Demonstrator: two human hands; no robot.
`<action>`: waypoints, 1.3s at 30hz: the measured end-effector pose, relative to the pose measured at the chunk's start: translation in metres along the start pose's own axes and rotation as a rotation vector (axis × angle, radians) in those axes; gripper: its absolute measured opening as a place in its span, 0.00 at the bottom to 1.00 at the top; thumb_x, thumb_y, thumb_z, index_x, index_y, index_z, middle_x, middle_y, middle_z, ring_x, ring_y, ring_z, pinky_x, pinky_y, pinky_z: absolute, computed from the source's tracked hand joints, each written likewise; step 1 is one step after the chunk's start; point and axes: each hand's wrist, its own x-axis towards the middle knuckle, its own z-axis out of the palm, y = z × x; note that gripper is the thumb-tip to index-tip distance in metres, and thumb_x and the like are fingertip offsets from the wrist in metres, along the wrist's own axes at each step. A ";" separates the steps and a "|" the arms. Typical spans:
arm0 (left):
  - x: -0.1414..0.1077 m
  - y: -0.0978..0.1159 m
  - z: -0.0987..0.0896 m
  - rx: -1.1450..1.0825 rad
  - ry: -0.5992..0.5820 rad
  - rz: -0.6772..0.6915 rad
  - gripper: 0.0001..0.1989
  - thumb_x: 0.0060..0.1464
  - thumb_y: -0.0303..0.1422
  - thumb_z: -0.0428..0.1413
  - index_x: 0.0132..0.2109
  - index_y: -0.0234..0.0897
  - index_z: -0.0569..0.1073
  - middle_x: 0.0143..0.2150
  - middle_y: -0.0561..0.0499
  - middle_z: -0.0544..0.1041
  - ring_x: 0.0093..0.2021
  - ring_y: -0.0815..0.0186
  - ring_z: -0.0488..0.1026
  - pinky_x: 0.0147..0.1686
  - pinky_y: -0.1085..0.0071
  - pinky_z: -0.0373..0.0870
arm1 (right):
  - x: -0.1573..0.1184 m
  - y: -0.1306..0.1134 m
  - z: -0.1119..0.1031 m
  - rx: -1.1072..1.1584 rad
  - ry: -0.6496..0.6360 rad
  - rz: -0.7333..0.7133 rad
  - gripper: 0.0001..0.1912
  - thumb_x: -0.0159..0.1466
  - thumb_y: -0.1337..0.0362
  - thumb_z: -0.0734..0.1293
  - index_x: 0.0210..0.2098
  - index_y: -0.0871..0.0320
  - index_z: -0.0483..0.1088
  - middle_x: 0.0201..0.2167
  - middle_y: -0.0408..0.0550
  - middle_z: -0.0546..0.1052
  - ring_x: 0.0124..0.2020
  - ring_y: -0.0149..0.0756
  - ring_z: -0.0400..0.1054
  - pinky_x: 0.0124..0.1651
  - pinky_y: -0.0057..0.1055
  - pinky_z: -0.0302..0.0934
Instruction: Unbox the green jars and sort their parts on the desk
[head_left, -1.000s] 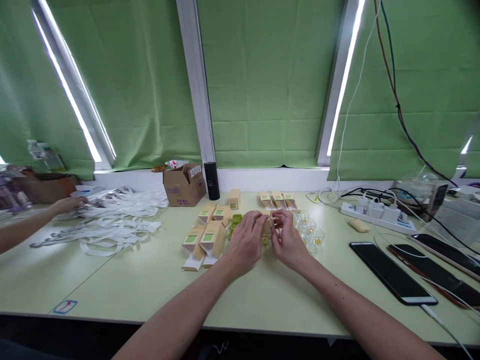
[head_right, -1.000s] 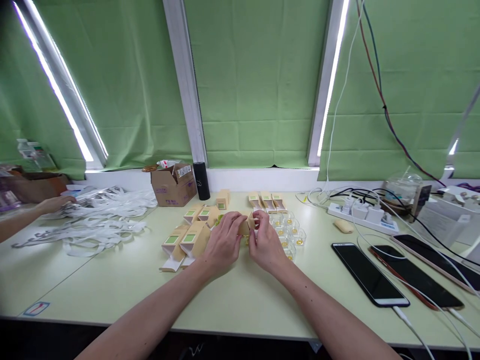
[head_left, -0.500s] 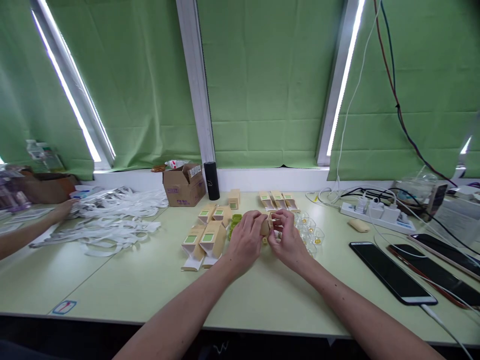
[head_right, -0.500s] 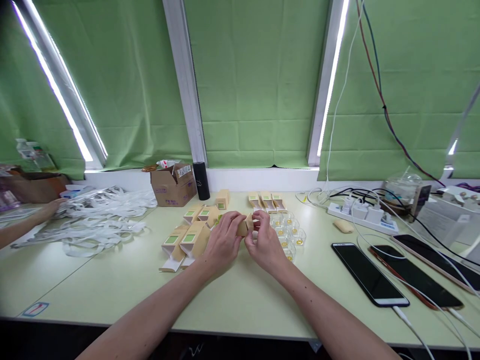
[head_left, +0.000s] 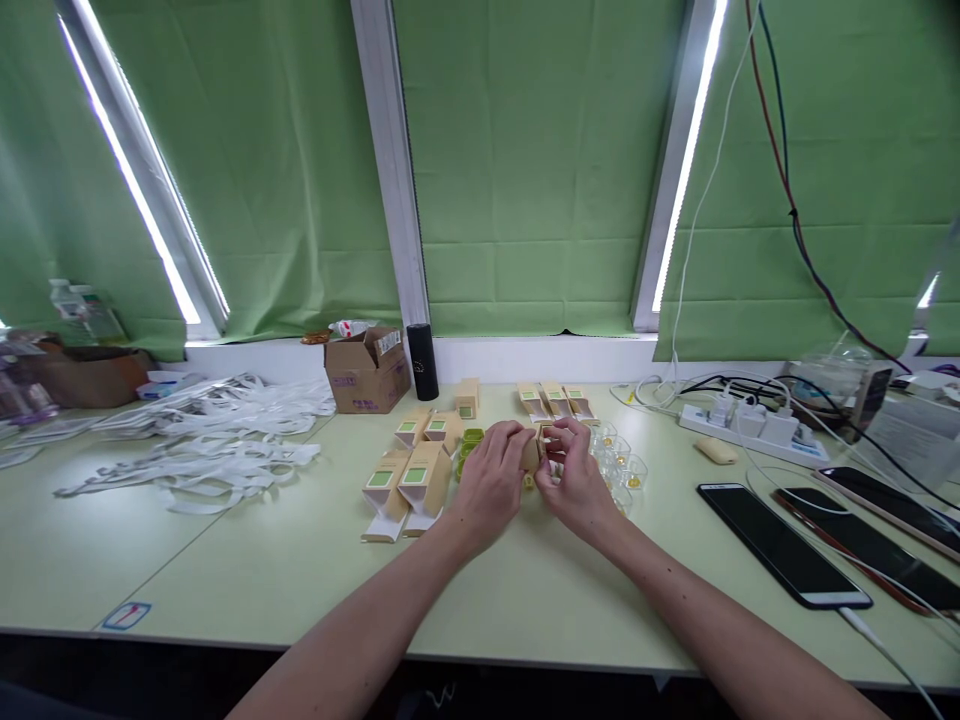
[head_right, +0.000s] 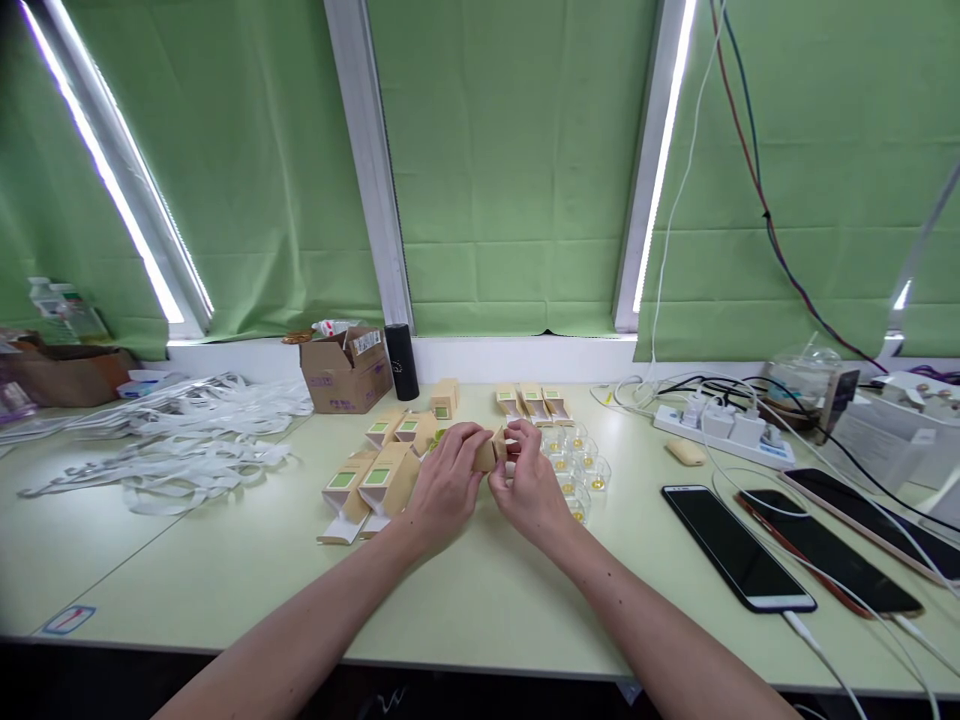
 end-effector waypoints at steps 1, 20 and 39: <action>0.000 0.000 0.000 -0.002 0.003 0.006 0.32 0.53 0.18 0.53 0.64 0.38 0.62 0.60 0.39 0.70 0.62 0.53 0.69 0.56 0.55 0.75 | 0.000 0.000 0.000 0.000 0.000 -0.002 0.29 0.63 0.70 0.64 0.60 0.52 0.51 0.54 0.57 0.74 0.43 0.42 0.79 0.39 0.41 0.77; -0.004 -0.009 0.009 -0.234 0.093 -0.102 0.25 0.60 0.22 0.53 0.61 0.40 0.59 0.61 0.38 0.69 0.64 0.52 0.68 0.57 0.51 0.73 | 0.013 -0.012 -0.016 0.019 0.244 -0.109 0.19 0.71 0.63 0.62 0.60 0.50 0.55 0.60 0.57 0.67 0.59 0.46 0.68 0.54 0.49 0.72; -0.001 -0.002 0.003 -0.282 0.015 -0.170 0.38 0.64 0.22 0.51 0.76 0.44 0.49 0.64 0.39 0.66 0.64 0.55 0.68 0.60 0.56 0.74 | 0.025 0.009 -0.036 -0.309 0.161 -0.597 0.31 0.68 0.76 0.55 0.67 0.48 0.60 0.59 0.57 0.72 0.63 0.51 0.68 0.60 0.58 0.69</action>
